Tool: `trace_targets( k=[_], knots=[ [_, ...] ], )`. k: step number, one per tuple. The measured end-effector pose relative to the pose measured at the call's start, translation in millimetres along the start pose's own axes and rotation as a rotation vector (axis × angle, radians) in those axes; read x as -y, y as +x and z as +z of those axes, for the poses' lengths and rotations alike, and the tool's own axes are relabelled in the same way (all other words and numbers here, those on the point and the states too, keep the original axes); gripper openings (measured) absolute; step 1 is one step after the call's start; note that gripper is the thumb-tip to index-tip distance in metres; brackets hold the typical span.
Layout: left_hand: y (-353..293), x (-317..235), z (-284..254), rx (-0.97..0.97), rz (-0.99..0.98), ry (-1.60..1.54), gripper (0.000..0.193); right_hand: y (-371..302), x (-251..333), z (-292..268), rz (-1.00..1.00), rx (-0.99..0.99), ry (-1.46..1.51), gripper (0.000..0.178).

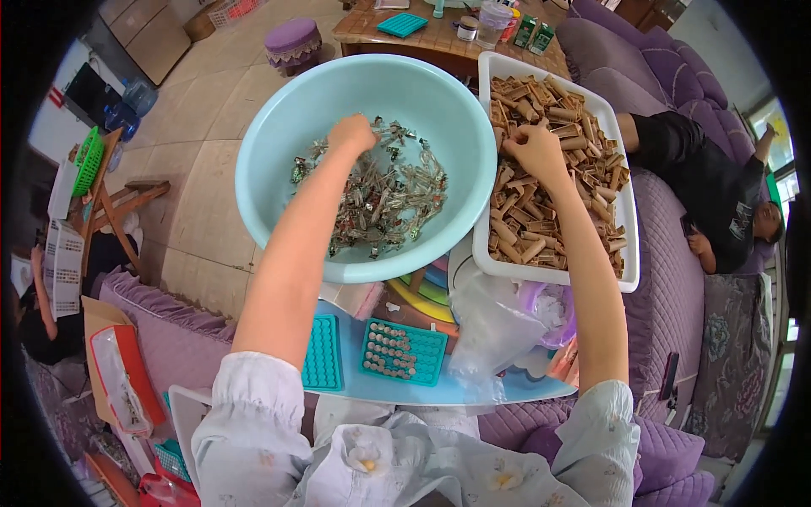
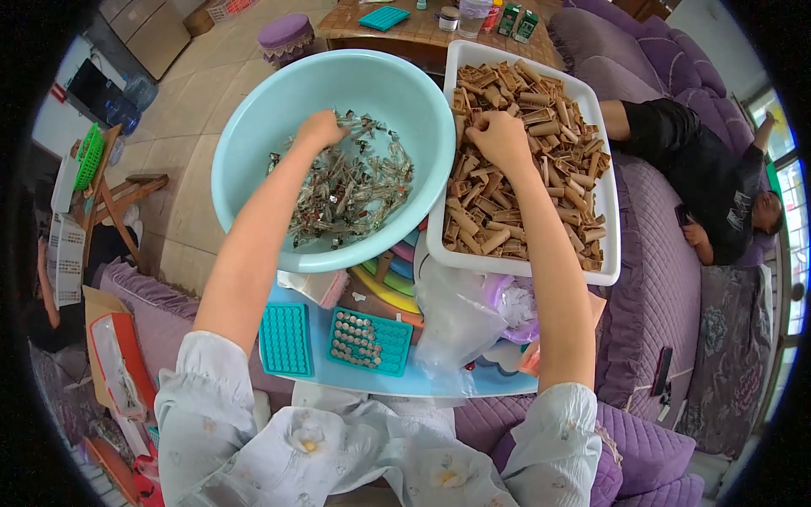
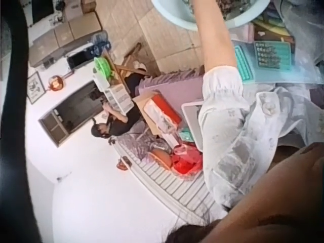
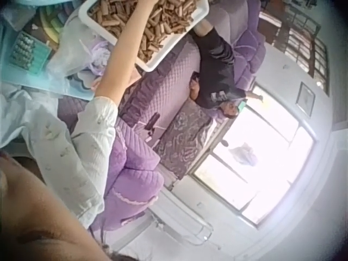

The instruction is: The person assembles small electronic components into cardboard cylinders by hand, then places the filled cylinders into organized plastic trays.

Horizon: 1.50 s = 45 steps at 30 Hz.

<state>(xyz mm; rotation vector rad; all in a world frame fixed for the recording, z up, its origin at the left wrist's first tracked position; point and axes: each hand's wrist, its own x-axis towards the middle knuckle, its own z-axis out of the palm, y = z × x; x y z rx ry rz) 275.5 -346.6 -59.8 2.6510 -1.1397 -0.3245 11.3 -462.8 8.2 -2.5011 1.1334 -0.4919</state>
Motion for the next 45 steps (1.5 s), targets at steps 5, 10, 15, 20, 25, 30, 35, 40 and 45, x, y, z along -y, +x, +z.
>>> trace_targets(
  k=[5, 10, 15, 20, 25, 30, 35, 40, 45],
  knots=[
    [19.2, 30.5, 1.2, 0.009, 0.029, 0.026, 0.041, -20.5, 10.6, -18.4, 0.011, -0.234, 0.119, 0.021],
    [-14.4, 28.4, -68.8, 0.346, 0.143, -1.002, 0.025, -58.2, -6.3, -50.1, 0.049, -0.344, 0.203, 0.024],
    [-89.5, 29.5, -112.2, 0.291, 0.191, -1.186, 0.018, -88.1, 8.8, -52.9, 0.117, -0.209, 0.479, 0.020],
    [-144.2, 24.6, -124.4, 0.180, 0.314, -1.241, 0.016, -117.9, 60.4, -55.8, 0.000, -0.142, 0.877, 0.029],
    [-183.3, 11.3, -135.2, 0.152, 0.393, -1.306, 0.015, -138.8, 107.1, -66.2, -0.099, -0.032, 0.891, 0.020],
    [-201.9, 4.4, -168.0, 0.048, 0.480, -1.261, 0.015, -153.2, 125.3, -71.6, -0.163, 0.015, 0.909, 0.020],
    [-232.6, -5.1, -172.9, 0.092, 0.586, -1.206, 0.016, -167.1, 142.8, -75.5, -0.303, -0.135, 0.988, 0.020],
    [-282.5, -20.6, -160.7, 0.245, 0.487, -1.286, 0.014, -194.0, 170.1, -65.9, -0.397, -0.239, 1.013, 0.018],
    [-310.2, -16.6, -152.8, 0.206, 0.516, -1.202, 0.015, -229.1, 190.1, -64.4, -0.101, 0.096, 1.487, 0.021]
  ],
)
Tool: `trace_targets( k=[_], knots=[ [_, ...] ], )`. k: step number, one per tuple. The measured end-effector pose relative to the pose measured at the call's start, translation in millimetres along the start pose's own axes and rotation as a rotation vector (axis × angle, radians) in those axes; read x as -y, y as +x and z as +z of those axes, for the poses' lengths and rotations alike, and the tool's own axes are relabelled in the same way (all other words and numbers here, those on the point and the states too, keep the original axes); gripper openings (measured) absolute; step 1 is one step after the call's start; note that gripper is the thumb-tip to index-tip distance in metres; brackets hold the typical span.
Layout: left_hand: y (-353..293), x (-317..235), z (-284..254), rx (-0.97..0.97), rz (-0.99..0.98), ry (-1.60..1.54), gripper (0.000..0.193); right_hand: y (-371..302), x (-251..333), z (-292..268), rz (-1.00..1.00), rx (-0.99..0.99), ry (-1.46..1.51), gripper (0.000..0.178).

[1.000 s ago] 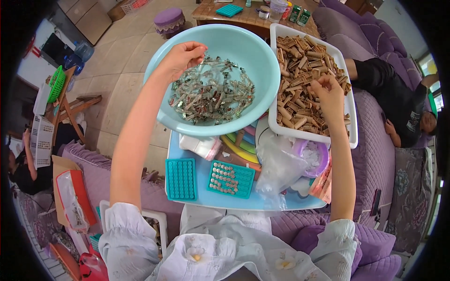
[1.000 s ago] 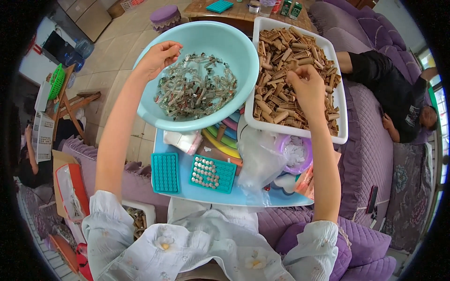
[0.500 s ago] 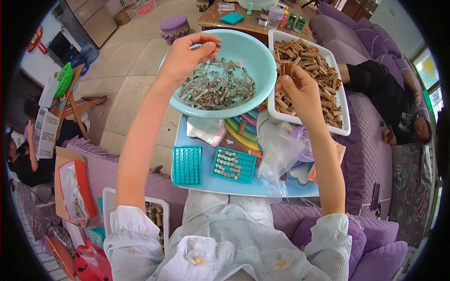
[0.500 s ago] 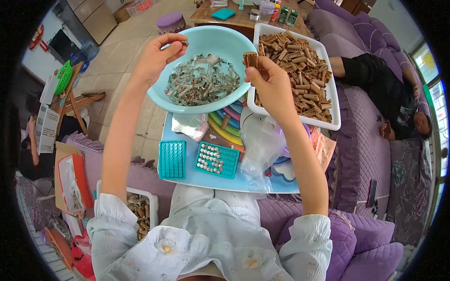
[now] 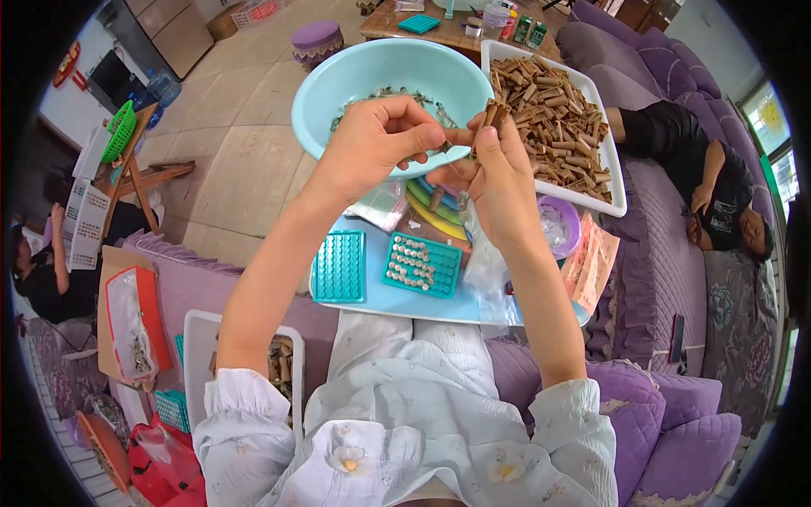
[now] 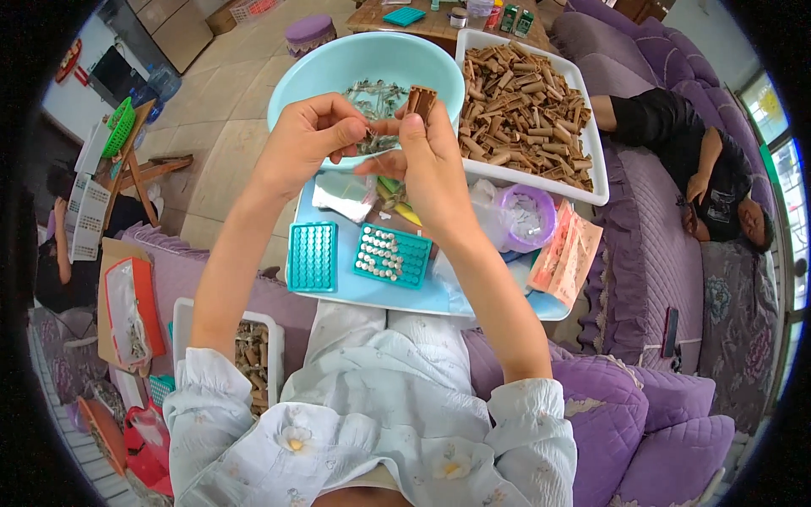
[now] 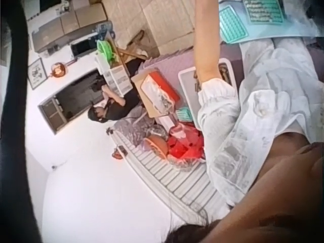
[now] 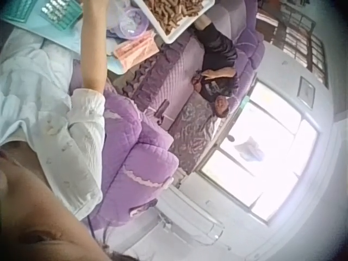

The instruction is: The person assembles small electronic components into cardboard cylinders by hand, then places the filled cylinders into organized plastic trays.

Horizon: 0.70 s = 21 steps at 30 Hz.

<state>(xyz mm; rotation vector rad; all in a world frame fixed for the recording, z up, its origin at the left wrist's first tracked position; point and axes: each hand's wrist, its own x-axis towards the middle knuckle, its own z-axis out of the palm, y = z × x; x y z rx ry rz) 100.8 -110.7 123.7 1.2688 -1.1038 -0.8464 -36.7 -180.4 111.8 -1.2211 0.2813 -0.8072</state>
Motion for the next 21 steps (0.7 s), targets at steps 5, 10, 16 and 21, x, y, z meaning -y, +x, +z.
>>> trace_targets(
  k=[5, 10, 16, 21],
  knots=[
    [-19.0, -2.7, -3.1, 0.025, -0.040, 0.032, 0.013, -18.7, 1.9, 3.5, 0.169, 0.021, 0.113, 0.020],
    [-55.8, 3.8, -22.9, -0.052, -0.049, 0.052, 0.011, -28.9, -12.9, 15.7, 0.182, 0.045, 0.028, 0.022],
    [-192.9, 22.8, -102.4, -0.229, -0.206, 0.276, 0.011, -74.9, -35.7, -61.1, 0.132, -0.161, -0.145, 0.033],
    [-353.0, -34.8, -222.4, -0.855, -0.344, 0.966, 0.014, -95.0, -41.5, -105.2, 0.233, -0.175, -0.177, 0.027]
  ],
)
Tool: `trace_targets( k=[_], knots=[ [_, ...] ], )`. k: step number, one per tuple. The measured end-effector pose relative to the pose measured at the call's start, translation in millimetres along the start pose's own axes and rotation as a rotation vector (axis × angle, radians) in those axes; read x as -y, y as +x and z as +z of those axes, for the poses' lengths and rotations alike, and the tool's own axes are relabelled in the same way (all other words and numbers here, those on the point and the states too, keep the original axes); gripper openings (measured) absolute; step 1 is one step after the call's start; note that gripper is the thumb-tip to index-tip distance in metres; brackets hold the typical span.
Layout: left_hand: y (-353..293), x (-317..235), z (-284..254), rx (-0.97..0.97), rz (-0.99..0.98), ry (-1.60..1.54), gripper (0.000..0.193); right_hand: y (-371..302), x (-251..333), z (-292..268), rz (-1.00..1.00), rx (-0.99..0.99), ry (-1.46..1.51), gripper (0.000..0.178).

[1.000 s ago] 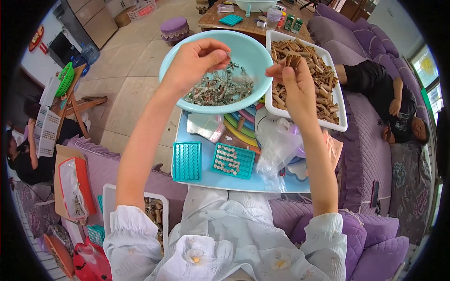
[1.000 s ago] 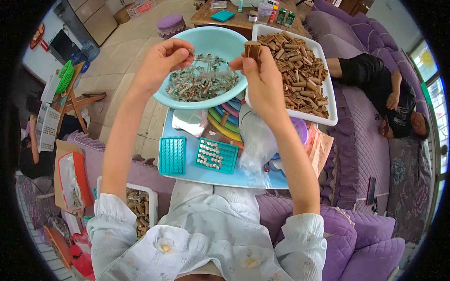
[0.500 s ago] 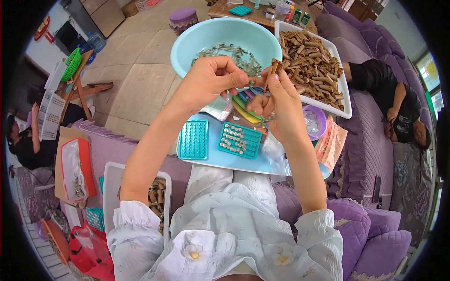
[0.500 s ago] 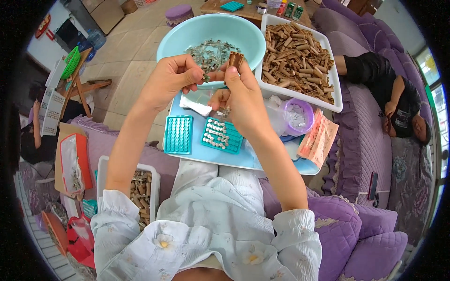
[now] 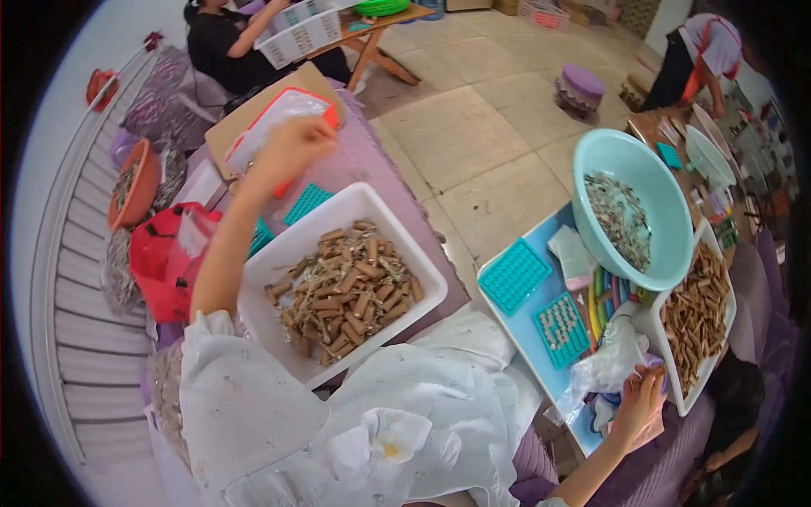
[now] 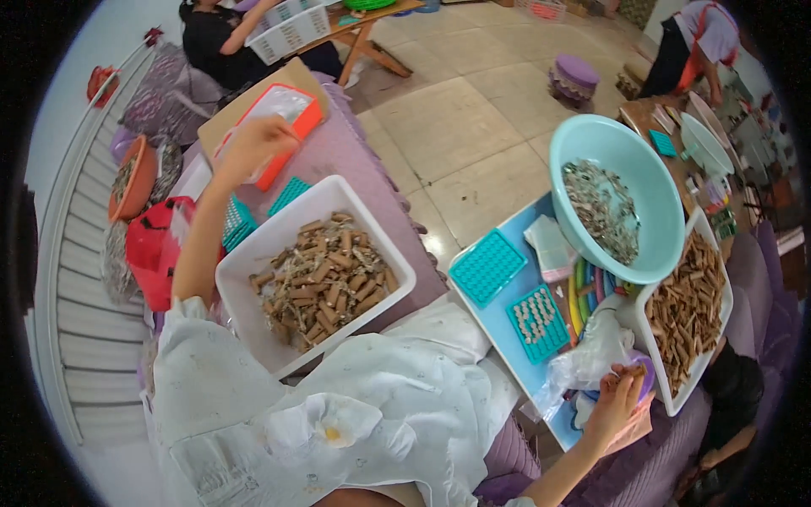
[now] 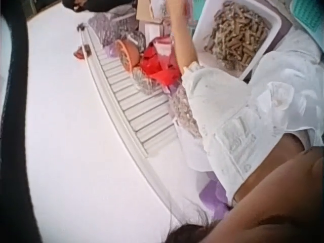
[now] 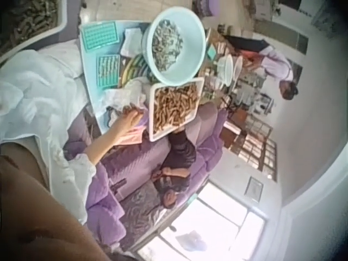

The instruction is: The person assembles small electronic components into cardboard cylinders by hand, then places the filled cylinders into organized plastic trays.

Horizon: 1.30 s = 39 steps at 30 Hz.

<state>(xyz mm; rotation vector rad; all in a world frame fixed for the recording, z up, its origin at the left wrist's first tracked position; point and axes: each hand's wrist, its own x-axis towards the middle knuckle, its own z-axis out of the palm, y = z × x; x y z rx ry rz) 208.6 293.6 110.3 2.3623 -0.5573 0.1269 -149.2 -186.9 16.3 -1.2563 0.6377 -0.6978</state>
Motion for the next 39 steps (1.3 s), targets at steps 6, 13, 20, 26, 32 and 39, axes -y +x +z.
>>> trace_targets(
  k=[6, 13, 20, 26, 32, 39],
  knots=[
    [4.3, 145.1, -131.0, -0.442, -0.371, 0.620, 0.034, 13.0, -3.9, -1.9, -0.032, -0.041, 0.028, 0.027],
    [45.6, 140.0, -47.8, -0.245, -0.477, 0.061, 0.038, 13.4, -3.2, -14.9, -0.042, -0.046, 0.026, 0.026],
    [82.9, 26.2, 126.9, 0.375, 0.088, -0.258, 0.027, 21.3, 2.9, -4.7, -0.018, -0.106, -0.017, 0.017],
    [100.5, -199.5, 240.4, 1.178, 0.600, -0.419, 0.021, 19.7, 5.8, -8.2, -0.055, -0.310, -0.041, 0.011],
    [222.8, -250.2, 388.5, 0.576, 0.627, -0.270, 0.017, 24.3, -7.8, -27.3, -0.122, -0.429, -0.185, 0.013],
    [243.3, -278.4, 482.8, 0.609, 0.694, 0.466, 0.020, 31.2, -20.1, -25.1, -0.183, -0.426, -0.306, 0.012]
  ],
)
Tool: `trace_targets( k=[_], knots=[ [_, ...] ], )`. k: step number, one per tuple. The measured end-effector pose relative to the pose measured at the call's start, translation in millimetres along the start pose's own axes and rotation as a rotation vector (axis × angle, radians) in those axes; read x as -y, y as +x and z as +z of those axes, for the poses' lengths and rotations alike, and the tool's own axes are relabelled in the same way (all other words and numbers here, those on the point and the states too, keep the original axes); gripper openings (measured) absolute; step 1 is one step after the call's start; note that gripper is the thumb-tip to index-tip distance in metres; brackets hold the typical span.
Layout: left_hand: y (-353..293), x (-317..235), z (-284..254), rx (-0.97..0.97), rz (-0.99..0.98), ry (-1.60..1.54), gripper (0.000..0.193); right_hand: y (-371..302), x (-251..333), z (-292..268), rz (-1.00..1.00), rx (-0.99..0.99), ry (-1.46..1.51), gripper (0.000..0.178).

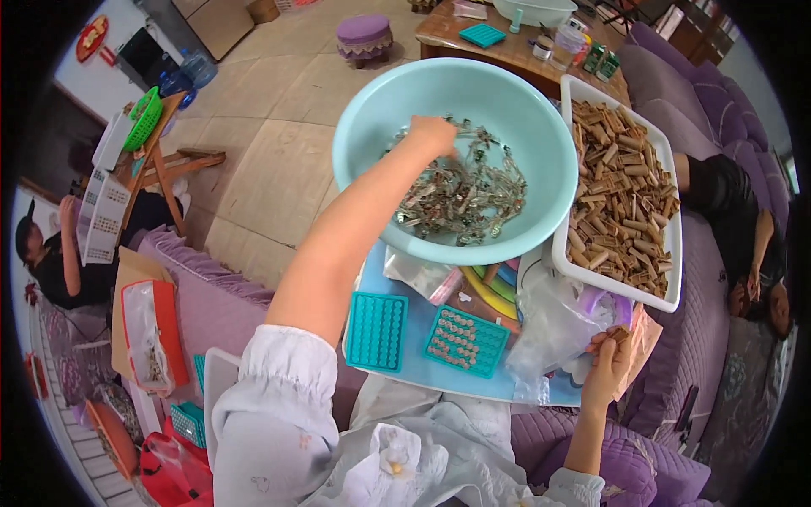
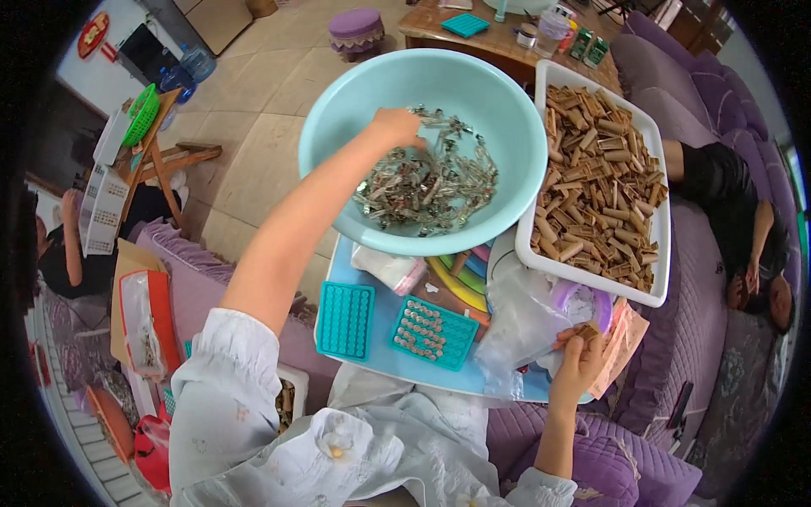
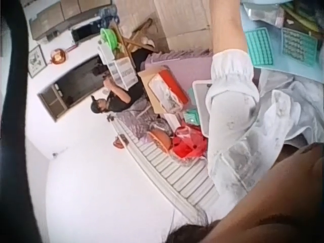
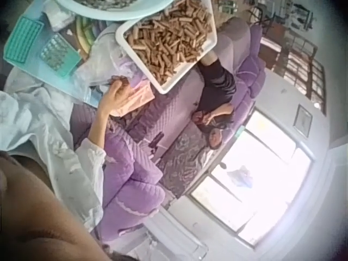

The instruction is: The person assembles small electronic components into cardboard cylinders by hand, then places the filled cylinders into organized plastic trays.

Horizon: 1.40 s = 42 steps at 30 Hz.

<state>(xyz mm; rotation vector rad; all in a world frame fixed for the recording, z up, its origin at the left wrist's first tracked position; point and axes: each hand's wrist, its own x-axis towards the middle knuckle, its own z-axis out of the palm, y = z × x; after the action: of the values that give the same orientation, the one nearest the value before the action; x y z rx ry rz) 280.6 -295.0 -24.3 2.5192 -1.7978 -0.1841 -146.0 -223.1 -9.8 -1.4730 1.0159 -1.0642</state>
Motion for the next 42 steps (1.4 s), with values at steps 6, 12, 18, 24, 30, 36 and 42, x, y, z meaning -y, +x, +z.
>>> trace_targets(
  k=[6, 12, 18, 24, 30, 36, 42],
  knots=[
    [8.6, 40.4, -36.2, 0.227, 0.012, -0.655, 0.024, -3.4, 5.4, 2.0, -0.010, 0.066, -0.041, 0.013],
    [-44.9, 37.4, -119.8, 0.098, -0.090, -1.043, 0.020, -5.5, -0.4, -1.0, 0.018, 0.036, 0.006, 0.013],
    [-68.9, 24.3, -159.1, 0.044, 0.169, -1.605, 0.015, -13.5, 4.1, -0.4, 0.005, 0.068, 0.019, 0.015],
    [-56.1, 32.2, -83.0, 0.171, 0.037, -0.025, 0.020, -18.9, -1.0, -5.8, 0.031, 0.064, 0.038, 0.015],
    [-75.5, 17.7, -128.6, 0.156, -0.041, -1.129, 0.020, -26.1, -5.7, -17.1, 0.027, 0.009, 0.024, 0.015],
    [-80.5, 29.4, -83.9, 0.188, 0.104, -0.493, 0.014, -31.2, -7.9, -19.3, 0.039, 0.005, 0.043, 0.014],
    [-95.6, -0.1, -116.3, -0.123, 0.083, -0.991, 0.018, -32.2, -9.2, -29.8, 0.015, 0.005, 0.041, 0.014]
  ],
)
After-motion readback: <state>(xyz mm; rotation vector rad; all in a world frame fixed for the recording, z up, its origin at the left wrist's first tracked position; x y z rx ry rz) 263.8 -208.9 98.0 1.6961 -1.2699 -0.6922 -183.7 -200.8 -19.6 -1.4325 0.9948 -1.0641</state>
